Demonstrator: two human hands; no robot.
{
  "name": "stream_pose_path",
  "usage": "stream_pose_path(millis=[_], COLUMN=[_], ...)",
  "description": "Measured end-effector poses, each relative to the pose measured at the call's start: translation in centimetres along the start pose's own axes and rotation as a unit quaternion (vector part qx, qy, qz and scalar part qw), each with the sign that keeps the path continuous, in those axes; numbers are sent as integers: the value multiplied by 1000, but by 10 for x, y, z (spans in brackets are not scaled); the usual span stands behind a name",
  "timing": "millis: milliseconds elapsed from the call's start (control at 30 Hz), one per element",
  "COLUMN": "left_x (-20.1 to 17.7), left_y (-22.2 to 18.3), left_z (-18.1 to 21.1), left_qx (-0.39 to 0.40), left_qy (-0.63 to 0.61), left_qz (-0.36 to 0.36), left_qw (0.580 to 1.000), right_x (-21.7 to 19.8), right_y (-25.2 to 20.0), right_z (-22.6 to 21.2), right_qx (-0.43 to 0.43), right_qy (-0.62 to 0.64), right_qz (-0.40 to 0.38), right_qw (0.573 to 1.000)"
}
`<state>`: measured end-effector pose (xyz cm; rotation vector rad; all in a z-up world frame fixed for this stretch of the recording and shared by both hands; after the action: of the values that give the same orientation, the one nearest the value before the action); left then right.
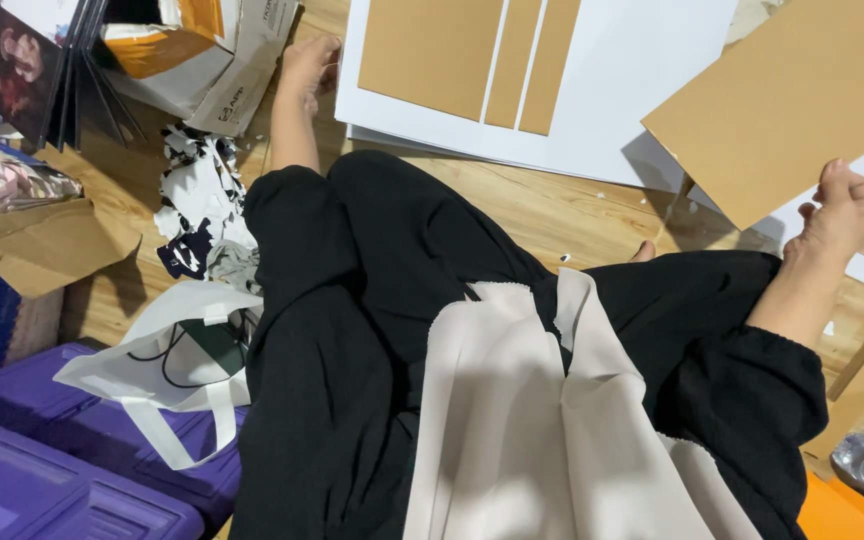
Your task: Assembling cardboard components by applying adhesive with a roller and mounting them onto a backing sheet
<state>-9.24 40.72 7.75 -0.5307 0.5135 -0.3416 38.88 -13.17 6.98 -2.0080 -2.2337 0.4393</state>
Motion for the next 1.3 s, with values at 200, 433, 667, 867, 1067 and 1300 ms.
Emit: stream_pose_path(millis=[200,433,667,867,1067,1300], left_x=[0,-1,4,4,6,7], left_y=[-8,-16,-13,-15,-2,-8], left_z=[10,13,5,7,3,4], left_qx=[19,-16,-27,-16,-13,-30], left_qy=[-57,-67,-15,-18,-19,20], left_qz=[-37,-29,-18,-22,-34,-35], left_qw=[998,997,999,999,999,999], right_x=[3,6,6,7,8,12], right_y=[-6,-11,-14,-12,-14,-18], right_z=[-4,-6,-9,-7,-10,-14], right_qx=[9,28,23,9,6,-2], right_qy=[-20,-31,-37,-24,-24,-27], right_qz=[2,1,2,-8,-1,-12], right_qw=[1000,999,999,1000,1000,1000])
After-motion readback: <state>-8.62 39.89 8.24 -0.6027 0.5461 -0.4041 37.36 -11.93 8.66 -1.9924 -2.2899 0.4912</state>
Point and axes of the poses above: each hand's wrist, its own y-axis towards the middle knuckle, its own x-axis out of the palm, z = x × y, the point moved 8 cm from there along y, towards the middle knuckle, and after that the axes turned 8 degrees about y, right-handed, at the moved point
